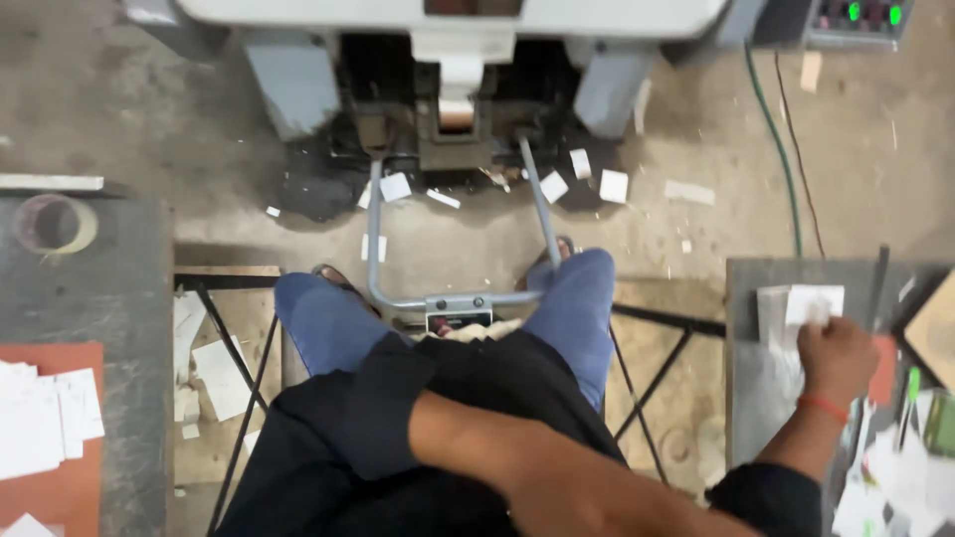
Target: Manually feeding paper sheets into a small press or laminating machine and removing them.
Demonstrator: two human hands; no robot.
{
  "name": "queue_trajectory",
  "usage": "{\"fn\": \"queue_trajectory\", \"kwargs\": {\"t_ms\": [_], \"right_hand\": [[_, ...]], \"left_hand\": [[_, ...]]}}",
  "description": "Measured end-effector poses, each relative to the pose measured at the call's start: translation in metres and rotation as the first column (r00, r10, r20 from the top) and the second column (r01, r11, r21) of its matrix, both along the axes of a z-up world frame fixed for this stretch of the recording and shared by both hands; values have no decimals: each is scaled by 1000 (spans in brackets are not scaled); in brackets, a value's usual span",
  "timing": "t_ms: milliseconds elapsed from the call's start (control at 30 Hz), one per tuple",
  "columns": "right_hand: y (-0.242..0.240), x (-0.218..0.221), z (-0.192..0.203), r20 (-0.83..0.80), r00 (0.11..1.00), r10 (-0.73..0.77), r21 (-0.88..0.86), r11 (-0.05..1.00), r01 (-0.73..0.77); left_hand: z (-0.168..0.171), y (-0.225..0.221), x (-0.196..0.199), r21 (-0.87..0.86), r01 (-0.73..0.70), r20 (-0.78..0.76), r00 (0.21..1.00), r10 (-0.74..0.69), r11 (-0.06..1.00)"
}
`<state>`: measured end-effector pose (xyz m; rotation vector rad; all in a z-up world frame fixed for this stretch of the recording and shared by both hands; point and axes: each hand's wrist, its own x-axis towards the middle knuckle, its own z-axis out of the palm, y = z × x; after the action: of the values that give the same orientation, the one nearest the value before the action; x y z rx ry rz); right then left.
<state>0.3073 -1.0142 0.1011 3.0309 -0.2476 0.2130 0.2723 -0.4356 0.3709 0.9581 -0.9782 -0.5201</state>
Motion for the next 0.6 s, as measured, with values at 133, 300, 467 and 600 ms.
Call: {"fn": "queue_trajectory", "kwargs": {"t_ms": [133, 300, 467, 600], "right_hand": [[-24, -2, -20, 88, 994, -69, -148, 986, 82], [-3, 19, -45, 223, 963, -152, -107, 978, 179], [180, 81, 51, 473, 878, 75, 351, 898, -266], [362, 121, 47, 513, 716, 472, 298, 685, -665]], "left_hand": [[-75, 3, 27, 20, -98, 15, 995, 98, 995], [-112, 36, 47, 274, -599, 182, 800, 571, 752], [-181, 58, 142, 403, -793, 536, 610, 584, 458], [-292, 72, 192, 346, -932, 799, 354, 486, 112]]}}
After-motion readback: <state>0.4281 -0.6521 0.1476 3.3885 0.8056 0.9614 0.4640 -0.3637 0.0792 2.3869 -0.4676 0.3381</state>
